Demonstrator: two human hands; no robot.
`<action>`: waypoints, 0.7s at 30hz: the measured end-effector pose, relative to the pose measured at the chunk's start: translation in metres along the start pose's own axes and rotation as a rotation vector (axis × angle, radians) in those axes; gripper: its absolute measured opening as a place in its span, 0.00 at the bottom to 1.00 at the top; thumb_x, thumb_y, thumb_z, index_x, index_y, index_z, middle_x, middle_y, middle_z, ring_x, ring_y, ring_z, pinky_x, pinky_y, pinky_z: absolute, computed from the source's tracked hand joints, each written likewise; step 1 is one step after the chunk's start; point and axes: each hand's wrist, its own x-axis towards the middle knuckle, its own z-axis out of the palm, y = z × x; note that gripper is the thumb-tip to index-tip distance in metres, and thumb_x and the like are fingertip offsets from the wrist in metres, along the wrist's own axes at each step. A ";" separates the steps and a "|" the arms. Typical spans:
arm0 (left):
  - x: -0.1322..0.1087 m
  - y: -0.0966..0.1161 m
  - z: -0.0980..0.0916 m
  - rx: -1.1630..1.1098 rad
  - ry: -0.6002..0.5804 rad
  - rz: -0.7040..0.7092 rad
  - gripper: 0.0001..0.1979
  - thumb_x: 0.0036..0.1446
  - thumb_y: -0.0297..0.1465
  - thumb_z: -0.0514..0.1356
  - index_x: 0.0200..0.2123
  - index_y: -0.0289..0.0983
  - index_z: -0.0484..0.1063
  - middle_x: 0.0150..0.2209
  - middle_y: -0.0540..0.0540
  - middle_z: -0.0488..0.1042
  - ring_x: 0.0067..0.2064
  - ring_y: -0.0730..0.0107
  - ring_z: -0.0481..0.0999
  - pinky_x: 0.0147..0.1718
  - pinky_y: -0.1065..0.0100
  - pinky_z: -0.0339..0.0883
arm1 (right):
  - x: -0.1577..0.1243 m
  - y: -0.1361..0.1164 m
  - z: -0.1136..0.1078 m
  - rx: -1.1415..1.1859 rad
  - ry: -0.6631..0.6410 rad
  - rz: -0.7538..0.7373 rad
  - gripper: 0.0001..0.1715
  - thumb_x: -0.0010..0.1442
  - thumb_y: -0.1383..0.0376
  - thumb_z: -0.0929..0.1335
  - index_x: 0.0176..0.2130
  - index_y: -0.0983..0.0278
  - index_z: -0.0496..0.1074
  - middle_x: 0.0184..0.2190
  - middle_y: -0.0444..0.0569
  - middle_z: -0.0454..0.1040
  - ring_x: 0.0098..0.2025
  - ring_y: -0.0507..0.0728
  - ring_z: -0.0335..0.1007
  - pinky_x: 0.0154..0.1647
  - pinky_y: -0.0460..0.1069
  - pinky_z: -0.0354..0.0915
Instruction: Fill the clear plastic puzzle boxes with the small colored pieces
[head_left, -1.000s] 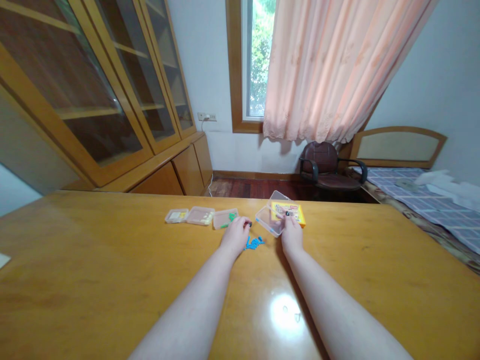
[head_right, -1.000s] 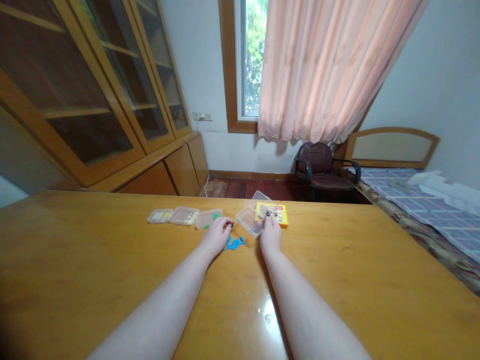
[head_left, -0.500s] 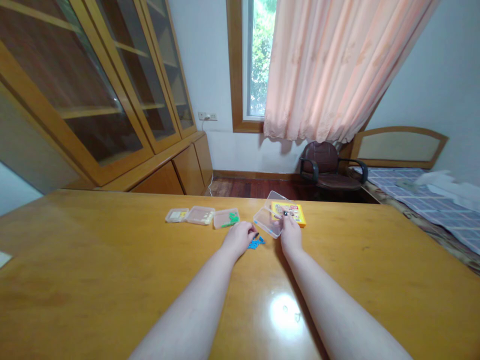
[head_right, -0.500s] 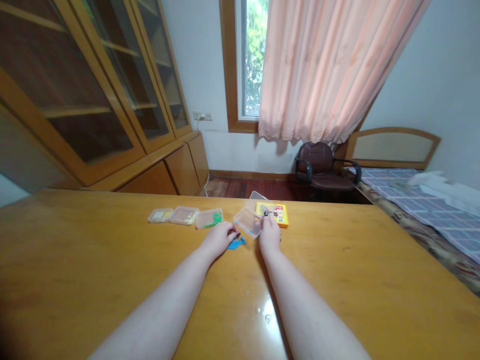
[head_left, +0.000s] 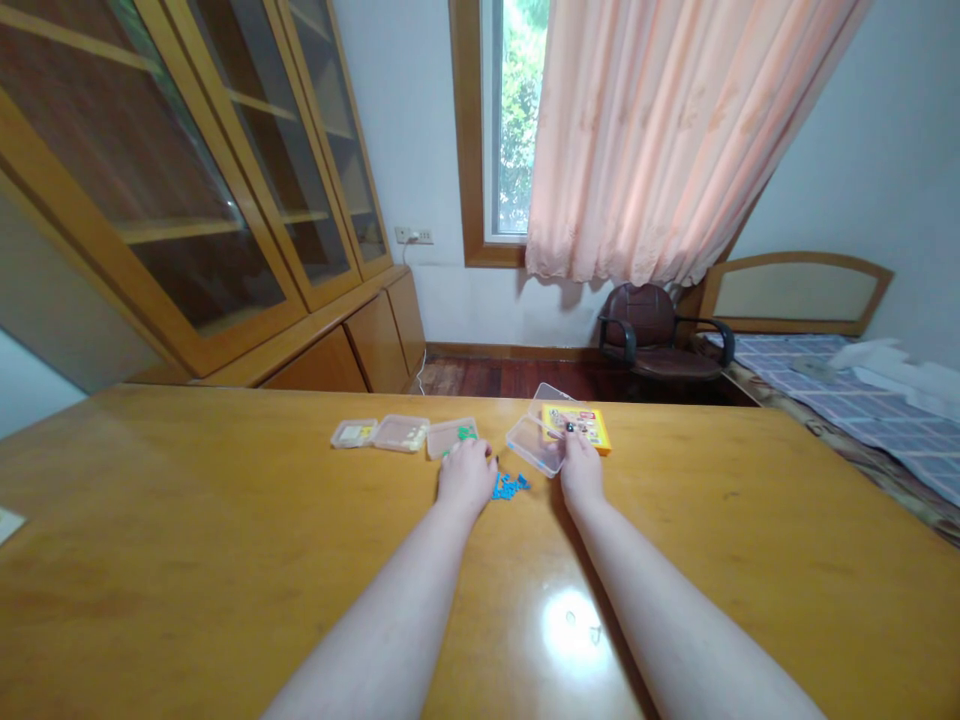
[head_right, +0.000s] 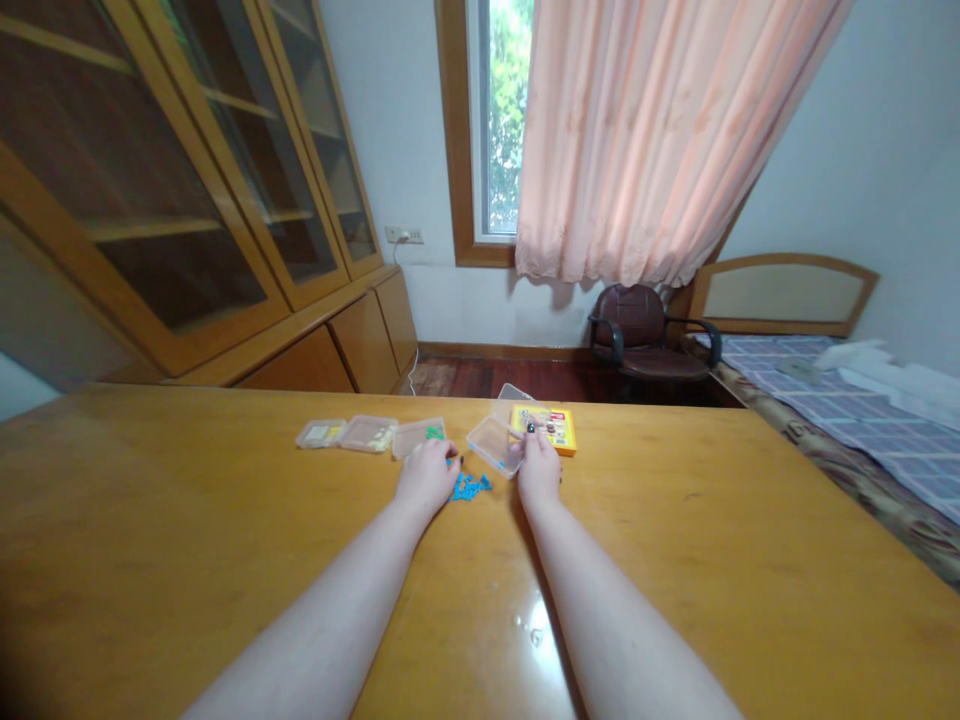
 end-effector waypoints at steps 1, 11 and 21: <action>0.000 -0.001 0.001 -0.005 -0.005 -0.005 0.08 0.52 0.32 0.55 0.35 0.37 0.71 0.37 0.42 0.72 0.42 0.61 0.69 0.41 0.64 0.61 | 0.000 -0.001 0.000 0.000 -0.004 0.002 0.25 0.48 0.47 0.63 0.34 0.65 0.72 0.23 0.46 0.73 0.25 0.55 0.67 0.28 0.48 0.63; 0.005 -0.006 0.009 -0.096 -0.069 -0.001 0.06 0.53 0.31 0.56 0.32 0.38 0.72 0.33 0.44 0.74 0.36 0.65 0.72 0.34 0.69 0.62 | -0.003 -0.004 0.001 0.000 -0.011 -0.005 0.24 0.48 0.47 0.63 0.29 0.65 0.71 0.24 0.48 0.74 0.25 0.55 0.67 0.28 0.48 0.62; -0.002 0.005 -0.001 0.096 -0.017 -0.127 0.15 0.55 0.39 0.53 0.37 0.33 0.69 0.37 0.36 0.72 0.39 0.56 0.73 0.34 0.64 0.64 | -0.003 -0.004 0.001 0.047 -0.010 0.006 0.23 0.48 0.48 0.64 0.31 0.65 0.71 0.23 0.47 0.73 0.25 0.55 0.67 0.29 0.49 0.63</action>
